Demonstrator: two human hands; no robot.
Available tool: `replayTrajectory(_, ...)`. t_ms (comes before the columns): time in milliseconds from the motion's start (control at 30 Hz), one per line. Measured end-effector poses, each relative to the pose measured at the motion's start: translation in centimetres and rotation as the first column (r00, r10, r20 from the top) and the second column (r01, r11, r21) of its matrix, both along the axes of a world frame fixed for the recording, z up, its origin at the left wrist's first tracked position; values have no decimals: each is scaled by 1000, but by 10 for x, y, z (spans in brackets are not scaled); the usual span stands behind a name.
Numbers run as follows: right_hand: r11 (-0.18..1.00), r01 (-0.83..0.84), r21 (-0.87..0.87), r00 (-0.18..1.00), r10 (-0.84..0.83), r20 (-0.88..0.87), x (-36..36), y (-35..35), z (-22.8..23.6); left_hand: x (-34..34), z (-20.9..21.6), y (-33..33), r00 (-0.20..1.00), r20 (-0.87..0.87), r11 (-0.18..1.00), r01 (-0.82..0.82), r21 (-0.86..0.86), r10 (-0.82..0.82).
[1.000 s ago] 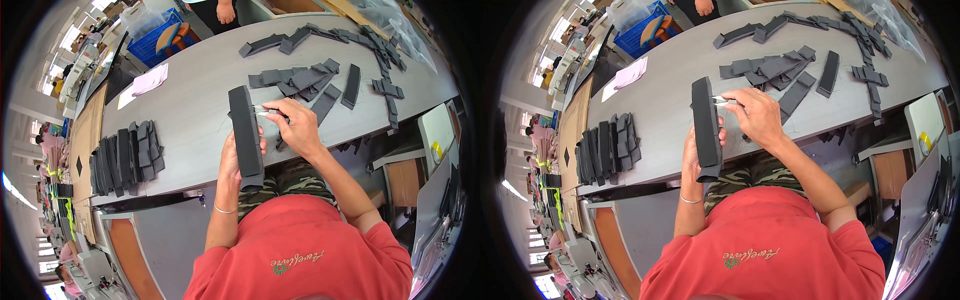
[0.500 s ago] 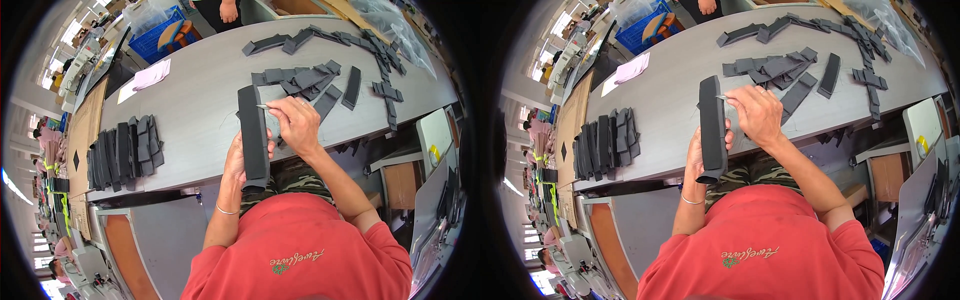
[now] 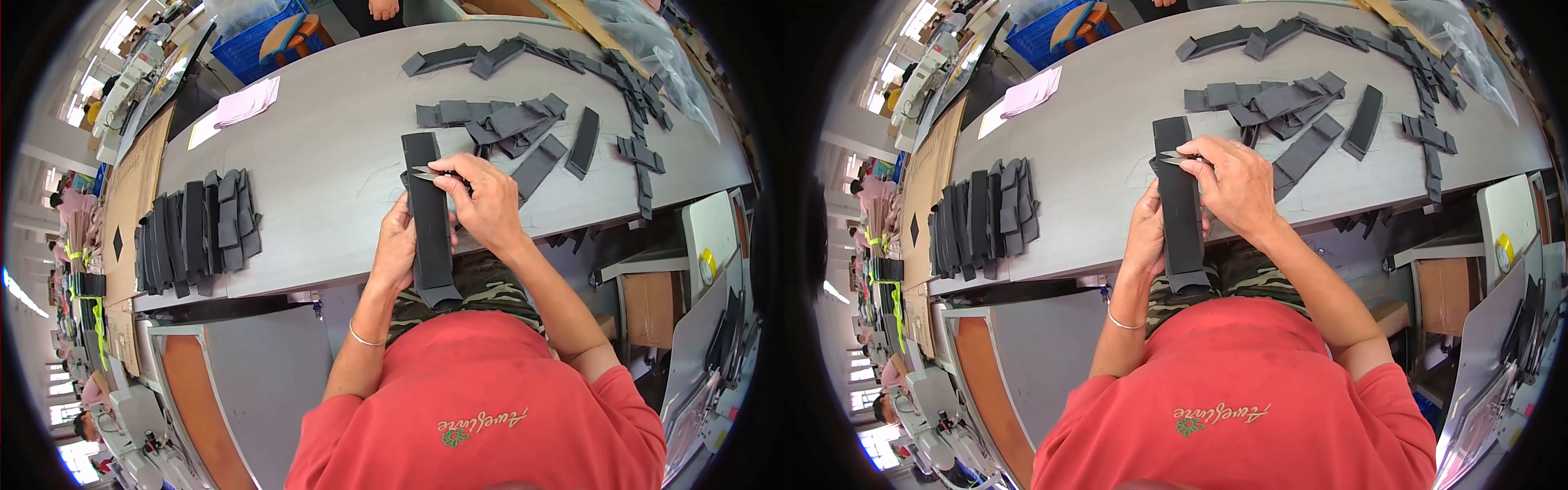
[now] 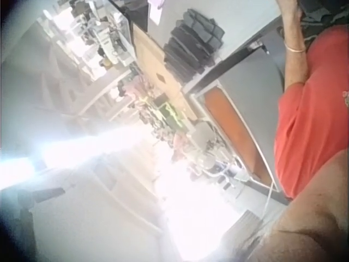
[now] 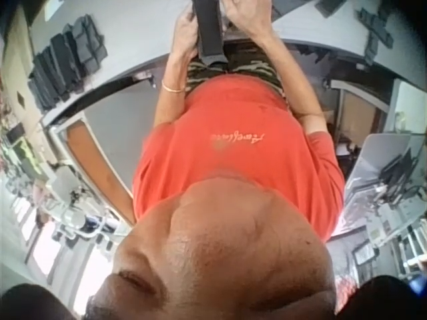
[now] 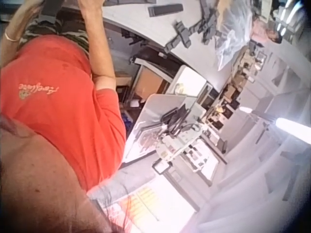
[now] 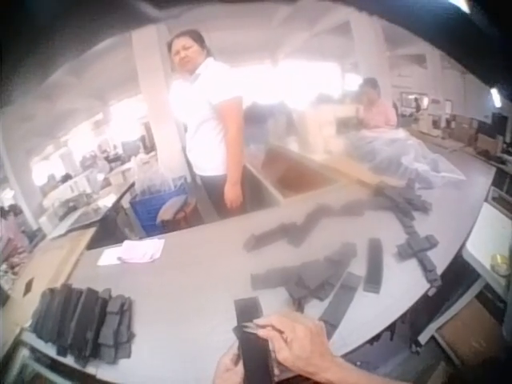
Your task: Trim excess threads from sewn fabric pieces using small thread snips.
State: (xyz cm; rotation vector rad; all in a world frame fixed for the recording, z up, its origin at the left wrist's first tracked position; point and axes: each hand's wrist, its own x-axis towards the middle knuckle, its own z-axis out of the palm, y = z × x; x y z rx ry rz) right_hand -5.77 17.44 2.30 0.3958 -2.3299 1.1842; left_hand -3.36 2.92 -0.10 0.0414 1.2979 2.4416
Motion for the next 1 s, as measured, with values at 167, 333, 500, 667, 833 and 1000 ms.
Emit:
replayTrajectory(167, 998, 16, 57, 996, -11, -85, -4, 4, -4, 1, 1, 1, 1000, -4, 999, 28, -24, -28)
replayTrajectory(333, 983, 37, -179, 984, -5, 176, -17, 18, 2, 5, 2, -10, 968, -83, 957, 218, -191, -237)
replayTrajectory(500, 941, 40, -335, 968, 46, 246, -11, 30, 6, 0, 13, -12, 999, 19, 1000, 28, 8, -29)
replayTrajectory(667, 898, -167, -406, 911, 298, 284, 19, 18, -4, -10, -10, -16, 997, 61, 993, -48, 103, 42)
replayTrajectory(833, 943, -234, -237, 899, 303, 316, 34, 5, -7, -9, -12, -16, 985, 85, 981, -162, 104, 153)
replayTrajectory(1000, 967, -200, -160, 958, 228, 177, 37, -5, -15, -10, -18, -11, 980, 73, 977, -190, 98, 183)
